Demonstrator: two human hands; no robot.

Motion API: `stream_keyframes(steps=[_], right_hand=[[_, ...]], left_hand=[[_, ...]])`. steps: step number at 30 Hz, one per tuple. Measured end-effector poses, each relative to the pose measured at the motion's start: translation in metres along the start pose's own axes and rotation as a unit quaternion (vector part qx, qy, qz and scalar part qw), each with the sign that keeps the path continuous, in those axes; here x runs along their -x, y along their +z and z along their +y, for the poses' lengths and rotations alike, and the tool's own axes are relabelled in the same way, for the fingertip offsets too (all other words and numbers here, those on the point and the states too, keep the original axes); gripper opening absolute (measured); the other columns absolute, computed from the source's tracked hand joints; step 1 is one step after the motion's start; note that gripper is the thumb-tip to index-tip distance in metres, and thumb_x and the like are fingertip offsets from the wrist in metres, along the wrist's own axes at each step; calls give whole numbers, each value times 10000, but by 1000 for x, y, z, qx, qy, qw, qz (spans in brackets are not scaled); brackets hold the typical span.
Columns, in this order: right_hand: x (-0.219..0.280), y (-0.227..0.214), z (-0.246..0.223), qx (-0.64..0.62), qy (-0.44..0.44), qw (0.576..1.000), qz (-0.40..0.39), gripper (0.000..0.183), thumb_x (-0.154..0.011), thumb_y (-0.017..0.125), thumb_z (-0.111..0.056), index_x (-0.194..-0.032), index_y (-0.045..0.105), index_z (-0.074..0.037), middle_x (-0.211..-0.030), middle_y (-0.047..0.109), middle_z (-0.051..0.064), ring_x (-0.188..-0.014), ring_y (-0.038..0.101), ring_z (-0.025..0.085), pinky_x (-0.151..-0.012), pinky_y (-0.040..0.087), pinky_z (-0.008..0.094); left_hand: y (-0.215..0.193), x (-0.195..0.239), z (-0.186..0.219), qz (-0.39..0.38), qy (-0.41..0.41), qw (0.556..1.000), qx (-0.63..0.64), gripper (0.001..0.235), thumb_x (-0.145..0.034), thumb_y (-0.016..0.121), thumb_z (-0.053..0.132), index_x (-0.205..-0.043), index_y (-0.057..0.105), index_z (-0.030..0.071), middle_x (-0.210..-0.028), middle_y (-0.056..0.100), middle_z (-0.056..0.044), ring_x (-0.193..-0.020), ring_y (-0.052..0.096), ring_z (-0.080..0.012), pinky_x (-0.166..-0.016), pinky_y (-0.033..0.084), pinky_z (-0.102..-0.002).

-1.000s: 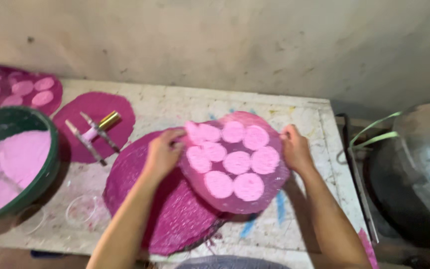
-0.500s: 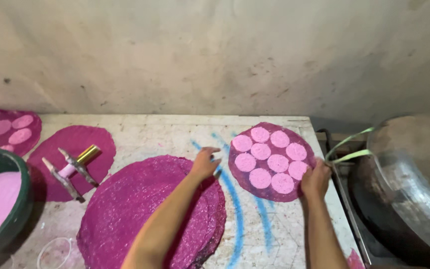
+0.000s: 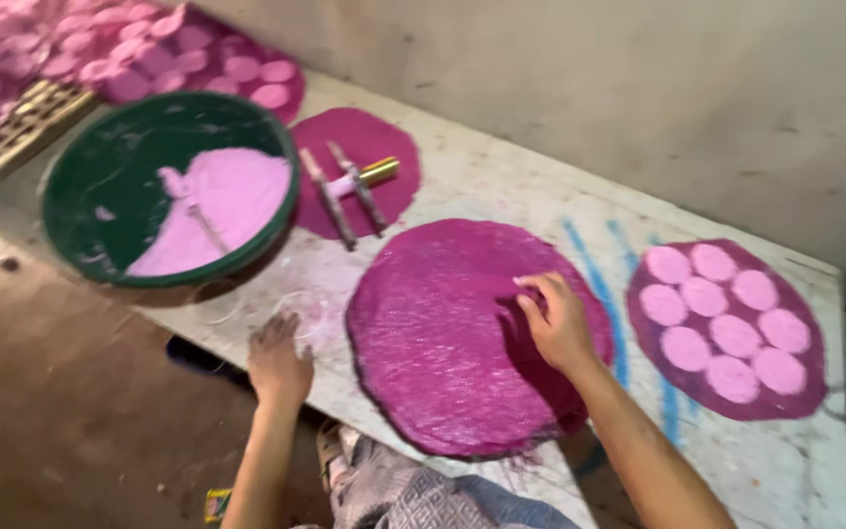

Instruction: The person uses a circular mold to stamp pink paste onto purple sheets and cleans the mold in a bowl of pink liquid using a spatula.

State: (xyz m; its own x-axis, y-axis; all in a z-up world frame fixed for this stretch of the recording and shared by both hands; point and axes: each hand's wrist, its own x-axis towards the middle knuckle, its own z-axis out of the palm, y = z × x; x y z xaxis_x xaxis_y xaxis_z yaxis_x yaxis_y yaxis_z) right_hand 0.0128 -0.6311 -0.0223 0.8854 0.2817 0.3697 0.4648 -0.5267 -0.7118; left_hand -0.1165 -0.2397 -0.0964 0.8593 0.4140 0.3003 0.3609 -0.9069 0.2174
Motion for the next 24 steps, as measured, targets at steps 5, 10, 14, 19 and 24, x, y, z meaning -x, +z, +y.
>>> stream_keyframes(steps=[5,10,14,19,24], right_hand=[[-87,113,-49,77,-2,993,-86,401,-895,746,-239,-1244,635,-75,-1130,617,145,-990,635,303,-842,513,400],[-172,251,-73,280,85,945,-148,1021,-766,856,-433,-1544,291,-91,-1387,483,243,-1243,508,400,-1001,446,477],[-203,320,-58,336,214,903,-161,1203,-766,854,-518,-1631,119,-120,-1389,498,241,-1250,516,411,-1001,433,540],[-220,324,-35,273,301,898,-167,1299,-646,949,-565,-1540,198,5,-1346,548,203,-1219,551,352,-997,450,502],[-198,213,-35,-192,328,920,-94,634,-834,765,-341,-1291,635,78,-1087,718,205,-928,679,295,-785,556,425]], left_hand=[[51,6,-58,0,78,995,69,380,-799,706,234,-1174,721,176,-1354,623,-60,-1271,526,-321,-1061,451,-473],[51,-22,-73,-68,122,989,49,232,-808,695,258,-1008,760,160,-1230,653,-4,-1162,551,-291,-912,466,-463],[16,-33,-78,-39,153,958,240,143,-835,713,193,-955,769,140,-1100,697,-12,-1073,597,-290,-907,475,-438],[-32,-54,-75,-132,160,896,392,104,-854,728,94,-943,779,114,-1038,713,-14,-998,654,-259,-829,532,-368],[-30,-84,-29,-131,343,827,425,127,-841,722,59,-950,770,102,-1040,694,-24,-1048,624,-258,-894,517,-393]])
